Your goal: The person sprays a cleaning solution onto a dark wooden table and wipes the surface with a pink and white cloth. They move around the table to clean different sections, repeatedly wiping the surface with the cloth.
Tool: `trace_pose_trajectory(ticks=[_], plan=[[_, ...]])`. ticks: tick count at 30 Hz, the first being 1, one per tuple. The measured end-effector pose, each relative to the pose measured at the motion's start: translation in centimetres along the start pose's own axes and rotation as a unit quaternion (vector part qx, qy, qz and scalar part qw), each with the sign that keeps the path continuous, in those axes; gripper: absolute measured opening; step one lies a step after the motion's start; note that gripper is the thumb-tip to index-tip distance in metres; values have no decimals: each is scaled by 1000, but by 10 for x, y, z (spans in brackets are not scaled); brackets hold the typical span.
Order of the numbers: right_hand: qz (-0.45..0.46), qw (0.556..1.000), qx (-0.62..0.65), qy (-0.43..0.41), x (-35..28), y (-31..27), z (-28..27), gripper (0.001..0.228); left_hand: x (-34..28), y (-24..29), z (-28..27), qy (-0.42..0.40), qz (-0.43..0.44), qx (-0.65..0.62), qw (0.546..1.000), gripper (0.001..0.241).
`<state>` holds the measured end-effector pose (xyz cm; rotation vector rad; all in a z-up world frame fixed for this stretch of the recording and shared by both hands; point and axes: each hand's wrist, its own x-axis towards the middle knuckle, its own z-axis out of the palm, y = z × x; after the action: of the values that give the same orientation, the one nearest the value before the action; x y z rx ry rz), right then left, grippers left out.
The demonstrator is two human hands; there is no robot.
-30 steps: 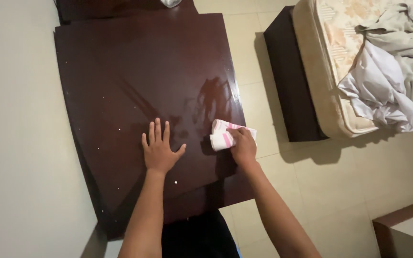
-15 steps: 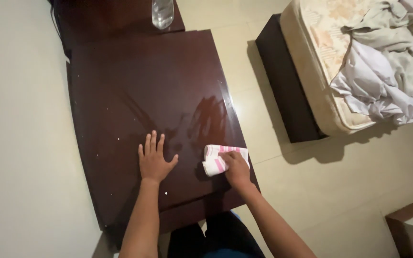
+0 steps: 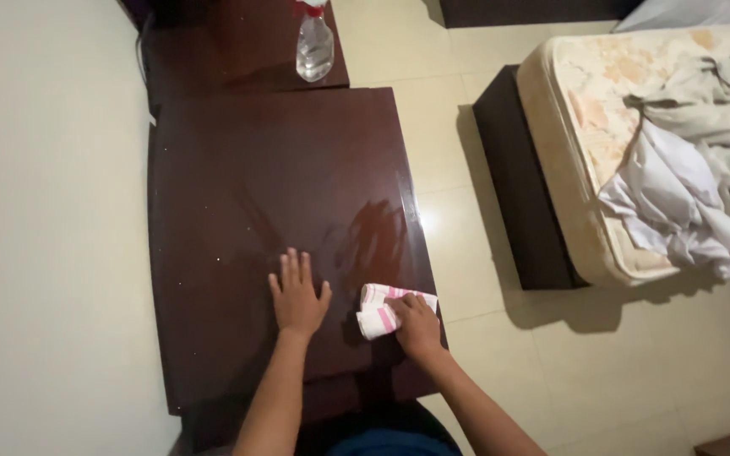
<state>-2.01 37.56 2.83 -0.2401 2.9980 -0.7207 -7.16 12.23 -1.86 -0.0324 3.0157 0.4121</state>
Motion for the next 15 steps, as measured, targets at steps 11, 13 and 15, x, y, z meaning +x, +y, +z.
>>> trace_pose_trajectory(ticks=[11, 13, 15], plan=[[-25, 999, 0, -26, 28, 24, -10, 40, 0, 27, -9, -14, -42, -12, 999, 82], [-27, 999, -2, -34, 29, 27, -13, 39, -2, 30, -7, -4, -52, -30, 998, 82], [-43, 999, -4, -23, 34, 29, -14, 41, 0, 29, -5, 9, -48, -36, 998, 80]])
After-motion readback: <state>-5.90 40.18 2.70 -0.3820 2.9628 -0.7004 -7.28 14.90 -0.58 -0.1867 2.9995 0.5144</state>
